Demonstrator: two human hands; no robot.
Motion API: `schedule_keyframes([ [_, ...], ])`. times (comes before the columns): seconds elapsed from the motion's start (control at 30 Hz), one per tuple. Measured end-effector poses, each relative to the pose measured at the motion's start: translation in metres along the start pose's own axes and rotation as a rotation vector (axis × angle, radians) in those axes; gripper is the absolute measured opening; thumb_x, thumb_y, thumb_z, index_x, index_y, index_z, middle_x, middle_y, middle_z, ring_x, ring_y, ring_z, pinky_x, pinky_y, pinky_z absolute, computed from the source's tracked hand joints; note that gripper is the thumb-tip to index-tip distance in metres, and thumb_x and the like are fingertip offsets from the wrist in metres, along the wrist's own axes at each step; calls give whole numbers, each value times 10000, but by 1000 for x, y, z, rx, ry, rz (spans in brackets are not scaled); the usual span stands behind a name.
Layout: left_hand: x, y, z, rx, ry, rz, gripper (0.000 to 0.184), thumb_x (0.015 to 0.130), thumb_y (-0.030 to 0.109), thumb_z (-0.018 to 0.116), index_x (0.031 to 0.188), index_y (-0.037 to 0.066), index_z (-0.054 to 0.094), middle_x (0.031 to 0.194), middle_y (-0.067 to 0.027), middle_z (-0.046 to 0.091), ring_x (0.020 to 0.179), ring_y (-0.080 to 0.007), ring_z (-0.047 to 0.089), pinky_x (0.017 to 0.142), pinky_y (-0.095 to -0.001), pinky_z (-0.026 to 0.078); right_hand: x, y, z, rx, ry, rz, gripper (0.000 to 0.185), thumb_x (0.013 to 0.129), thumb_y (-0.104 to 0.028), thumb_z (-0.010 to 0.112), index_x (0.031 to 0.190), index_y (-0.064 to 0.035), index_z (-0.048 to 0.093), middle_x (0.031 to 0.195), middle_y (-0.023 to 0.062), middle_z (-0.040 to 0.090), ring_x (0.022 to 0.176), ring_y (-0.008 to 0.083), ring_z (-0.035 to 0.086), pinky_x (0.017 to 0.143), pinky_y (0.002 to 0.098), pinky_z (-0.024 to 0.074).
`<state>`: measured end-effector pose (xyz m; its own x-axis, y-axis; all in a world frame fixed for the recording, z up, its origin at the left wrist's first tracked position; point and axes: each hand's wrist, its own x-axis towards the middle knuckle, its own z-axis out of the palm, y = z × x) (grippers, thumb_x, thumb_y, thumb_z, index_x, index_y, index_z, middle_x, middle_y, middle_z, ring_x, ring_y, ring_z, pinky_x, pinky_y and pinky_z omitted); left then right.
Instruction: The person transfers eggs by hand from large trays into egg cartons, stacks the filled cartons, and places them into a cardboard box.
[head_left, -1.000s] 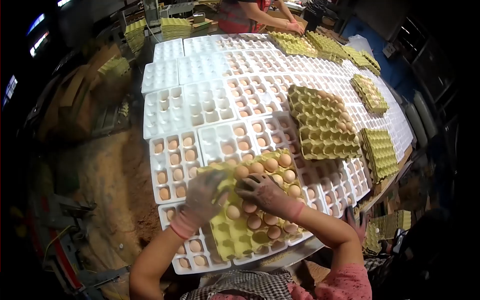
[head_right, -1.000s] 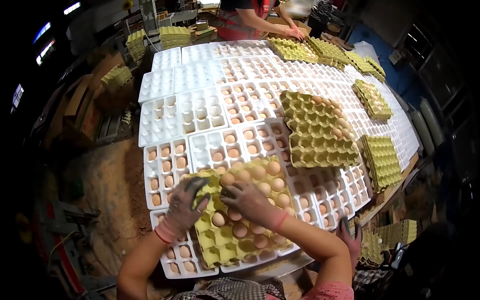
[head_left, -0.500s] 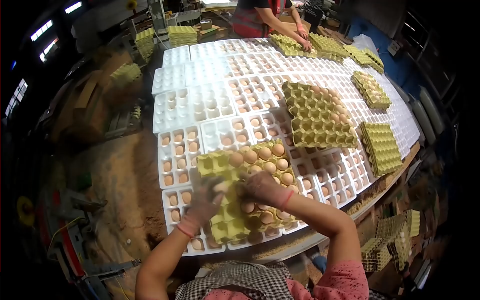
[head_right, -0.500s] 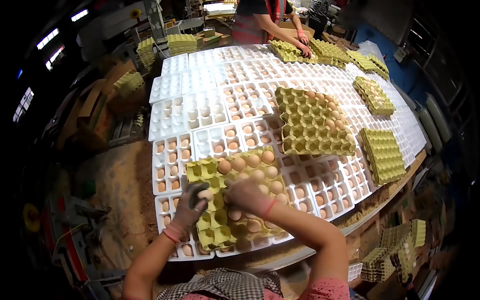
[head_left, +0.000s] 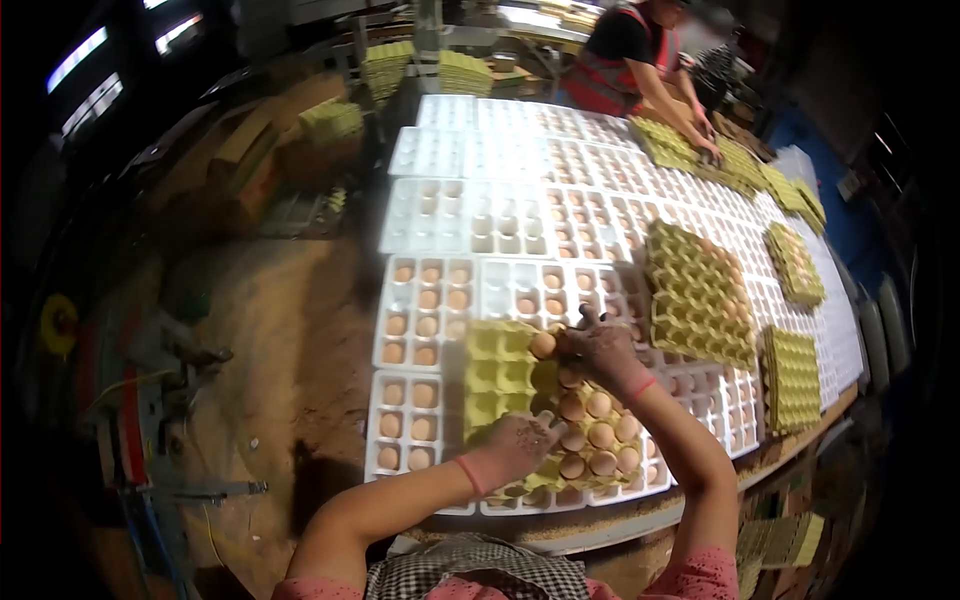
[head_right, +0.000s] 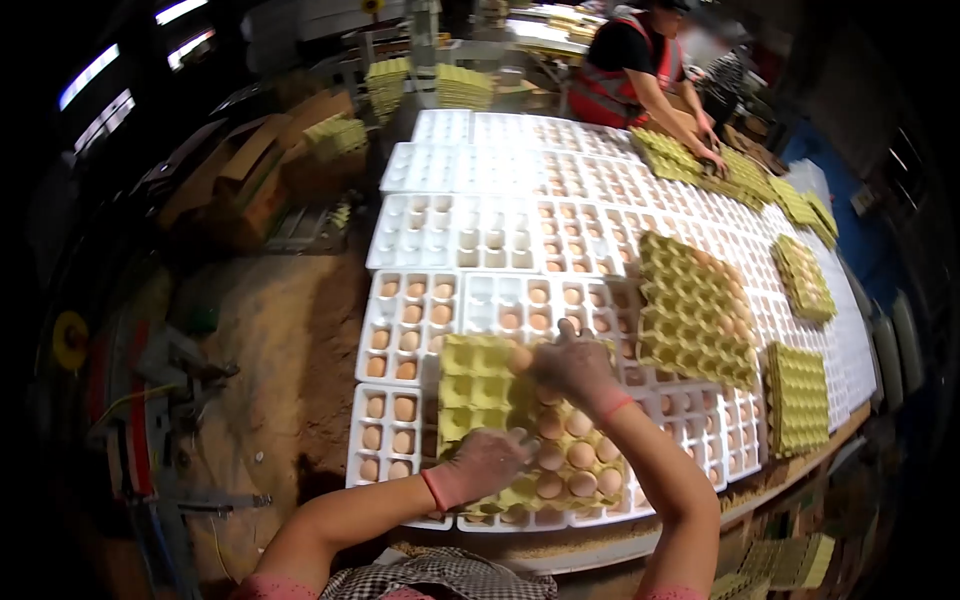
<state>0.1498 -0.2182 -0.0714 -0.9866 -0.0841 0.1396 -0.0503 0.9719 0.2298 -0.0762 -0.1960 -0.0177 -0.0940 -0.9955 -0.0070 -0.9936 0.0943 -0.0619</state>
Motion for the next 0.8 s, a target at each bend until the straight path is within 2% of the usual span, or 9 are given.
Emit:
schedule_keyframes([
  [0.03, -6, -9, 9, -101, 100, 41, 298, 867, 300, 622, 1095, 109, 601, 940, -88, 611, 768, -209, 649, 657, -338, 536, 6, -9, -16, 241, -109, 144, 171, 802, -364, 616, 926, -264, 678, 805, 42, 675, 825, 215, 659, 647, 362, 495],
  [0.07, -7, -15, -13, -196, 197, 92, 331, 873, 300, 634, 1131, 95, 598, 961, -92, 633, 813, -207, 662, 690, -326, 548, 10, -2, -11, -75, 127, -150, 147, 824, -346, 593, 854, -249, 699, 747, 19, 673, 815, 232, 646, 632, 373, 488],
  [0.13, -32, -25, -73, -691, 78, -408, 413, 844, 234, 713, 1202, 73, 584, 1080, -101, 661, 952, -204, 665, 814, -321, 562, 18, 4, -17, -303, -63, -224, 175, 839, -335, 581, 810, -220, 710, 808, 47, 672, 786, 259, 637, 643, 397, 489],
  [0.2, -61, -67, -89, -819, 338, -548, 510, 787, 160, 785, 1240, 67, 570, 1176, -104, 650, 1045, -211, 643, 920, -347, 545, 21, 9, -22, -243, 8, -126, 194, 817, -361, 616, 764, -197, 704, 875, 85, 657, 782, 280, 636, 659, 445, 492],
  [0.33, -67, -137, -61, -424, 501, -634, 470, 828, 254, 720, 1244, 97, 570, 1246, -111, 614, 1044, -288, 643, 886, -369, 530, 59, -8, -62, 47, 246, -151, 172, 766, -299, 707, 842, -148, 678, 1004, 135, 634, 698, 281, 659, 634, 394, 518],
  [0.47, -30, -164, -32, -330, -4, -686, 507, 825, 303, 708, 1280, 153, 542, 1278, -125, 573, 1102, -324, 603, 936, -414, 486, 145, -15, -6, -44, -90, -78, 259, 846, -343, 583, 881, -106, 683, 1124, 181, 626, 746, 312, 674, 700, 373, 539],
  [0.63, -19, -230, -36, -612, 503, -716, 485, 894, 291, 652, 1308, 80, 514, 1205, -160, 581, 1077, -351, 588, 927, -422, 473, 177, -22, 40, -9, -224, -89, 368, 887, -387, 527, 1105, -108, 627, 1148, 215, 588, 916, 370, 651, 799, 454, 525],
  [0.7, -21, -257, -37, -522, 759, -750, 432, 880, 189, 639, 1274, 49, 529, 1168, -152, 585, 1092, -334, 559, 961, -440, 438, 184, -21, 30, 121, 42, -66, 322, 869, -310, 597, 1152, -159, 611, 1048, 204, 624, 898, 332, 659, 713, 448, 532],
  [0.8, -20, -280, 2, -71, 513, -657, 427, 839, 181, 634, 1245, 76, 551, 1159, -141, 577, 1141, -336, 508, 996, -479, 383, 206, -10, 51, 223, 177, 43, 272, 870, -295, 603, 1099, -151, 637, 1025, 183, 636, 861, 317, 667, 690, 444, 534],
])
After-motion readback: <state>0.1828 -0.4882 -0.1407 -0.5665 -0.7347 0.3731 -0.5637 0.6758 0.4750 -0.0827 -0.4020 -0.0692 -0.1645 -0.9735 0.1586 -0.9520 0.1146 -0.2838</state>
